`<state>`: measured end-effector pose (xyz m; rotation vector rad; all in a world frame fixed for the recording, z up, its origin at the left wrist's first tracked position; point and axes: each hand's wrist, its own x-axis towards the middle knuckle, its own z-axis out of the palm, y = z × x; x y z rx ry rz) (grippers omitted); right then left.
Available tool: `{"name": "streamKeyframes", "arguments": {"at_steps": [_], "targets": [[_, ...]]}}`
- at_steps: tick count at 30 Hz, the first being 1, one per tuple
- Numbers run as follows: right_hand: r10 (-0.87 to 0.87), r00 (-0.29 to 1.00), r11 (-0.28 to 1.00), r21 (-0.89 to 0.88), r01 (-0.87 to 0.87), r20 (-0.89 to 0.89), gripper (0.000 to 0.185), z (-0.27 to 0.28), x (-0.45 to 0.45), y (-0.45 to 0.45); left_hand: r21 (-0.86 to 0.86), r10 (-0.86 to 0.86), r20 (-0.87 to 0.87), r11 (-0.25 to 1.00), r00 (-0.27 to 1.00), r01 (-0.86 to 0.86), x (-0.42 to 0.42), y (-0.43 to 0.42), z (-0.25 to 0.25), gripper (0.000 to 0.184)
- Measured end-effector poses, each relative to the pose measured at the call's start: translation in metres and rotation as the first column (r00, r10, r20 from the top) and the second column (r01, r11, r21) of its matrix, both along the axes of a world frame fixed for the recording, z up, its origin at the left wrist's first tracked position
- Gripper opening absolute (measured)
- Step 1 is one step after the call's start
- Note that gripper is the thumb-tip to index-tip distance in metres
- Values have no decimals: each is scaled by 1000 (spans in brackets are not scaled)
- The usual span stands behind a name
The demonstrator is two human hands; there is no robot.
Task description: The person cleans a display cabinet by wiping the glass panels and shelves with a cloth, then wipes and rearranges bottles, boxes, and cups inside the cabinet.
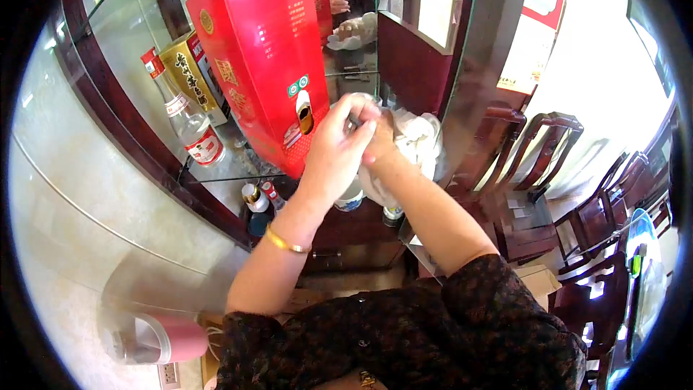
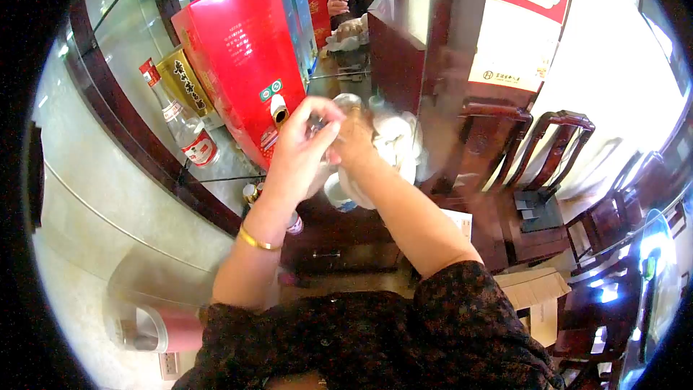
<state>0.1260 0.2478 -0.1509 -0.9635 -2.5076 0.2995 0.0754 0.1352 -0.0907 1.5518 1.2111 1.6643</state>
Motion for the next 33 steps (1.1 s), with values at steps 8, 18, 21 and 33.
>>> {"name": "streamKeyframes", "arguments": {"at_steps": [8,18,21,33], "targets": [[-93,995,935,346,79,23,47,1,-2,-4,-124,88,-375,982,923,-144,23,107,46,45],[-46,999,954,296,47,-8,51,8,4,-11,120,227,-700,972,677,-201,28,121,48,55],[-50,998,941,334,61,-40,52,0,-4,-1,105,269,-743,951,613,-290,24,113,44,64],[421,810,869,438,-231,-408,22,-3,31,-53,269,581,-503,809,640,-523,-21,109,19,53]]}}
